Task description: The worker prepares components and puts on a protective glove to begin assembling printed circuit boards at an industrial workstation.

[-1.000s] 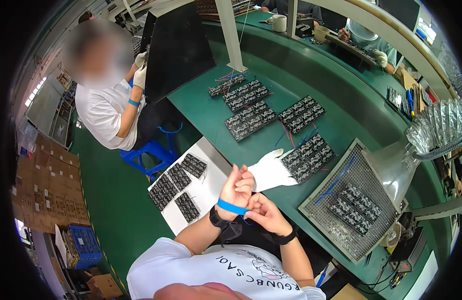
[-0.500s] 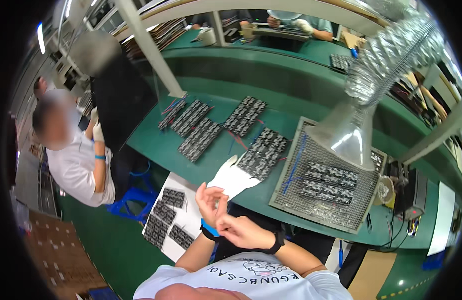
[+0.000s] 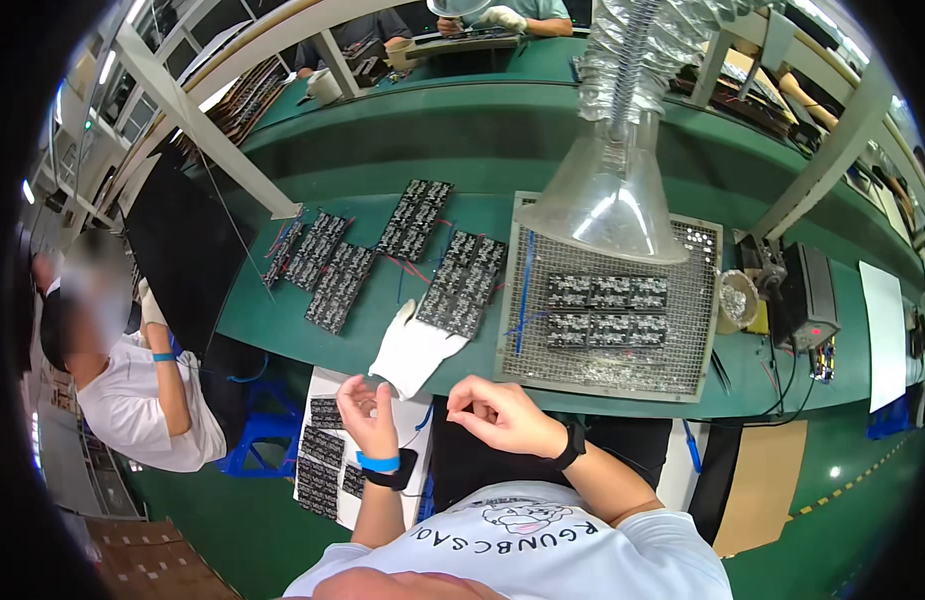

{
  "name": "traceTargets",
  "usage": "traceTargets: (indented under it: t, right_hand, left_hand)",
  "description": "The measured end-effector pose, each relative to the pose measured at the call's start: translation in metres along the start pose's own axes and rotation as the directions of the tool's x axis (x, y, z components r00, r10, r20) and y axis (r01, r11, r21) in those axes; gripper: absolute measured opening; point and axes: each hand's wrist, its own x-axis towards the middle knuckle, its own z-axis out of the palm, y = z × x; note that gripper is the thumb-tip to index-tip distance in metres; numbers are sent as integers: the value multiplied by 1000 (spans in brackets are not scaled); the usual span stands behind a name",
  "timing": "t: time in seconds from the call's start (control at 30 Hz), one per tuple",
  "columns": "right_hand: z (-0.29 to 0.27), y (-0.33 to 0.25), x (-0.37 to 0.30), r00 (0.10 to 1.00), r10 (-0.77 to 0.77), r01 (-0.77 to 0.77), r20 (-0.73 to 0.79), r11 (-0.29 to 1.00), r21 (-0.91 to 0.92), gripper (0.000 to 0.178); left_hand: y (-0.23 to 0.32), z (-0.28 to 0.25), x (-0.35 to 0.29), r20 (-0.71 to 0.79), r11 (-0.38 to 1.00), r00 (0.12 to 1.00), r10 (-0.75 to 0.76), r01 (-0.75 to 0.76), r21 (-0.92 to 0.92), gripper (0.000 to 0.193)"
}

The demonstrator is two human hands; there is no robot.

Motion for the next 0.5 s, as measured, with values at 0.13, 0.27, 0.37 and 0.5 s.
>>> traceTargets:
  t: [0.13, 0.27, 0.37, 0.5]
  right_hand:
    - [-3, 8, -15, 1000, -4, 4, 13, 1000, 19, 12]
    - [13, 8, -19, 998, 48, -49, 45, 999, 10, 9]
    - [25, 31, -20, 992, 38, -39, 118, 999, 11, 10]
    - [48, 59, -15, 977, -101, 108, 187, 994, -28, 18]
  left_hand:
    - [-6, 3, 3, 126, 985, 987, -99, 115, -131, 19]
    - [-8, 10, -4, 133, 949, 991, 15, 28, -313, 10]
    - [14, 14, -16, 35, 875, 999, -11, 27, -483, 7]
    - [42, 12, -22, 145, 659, 984, -107, 180, -730, 15]
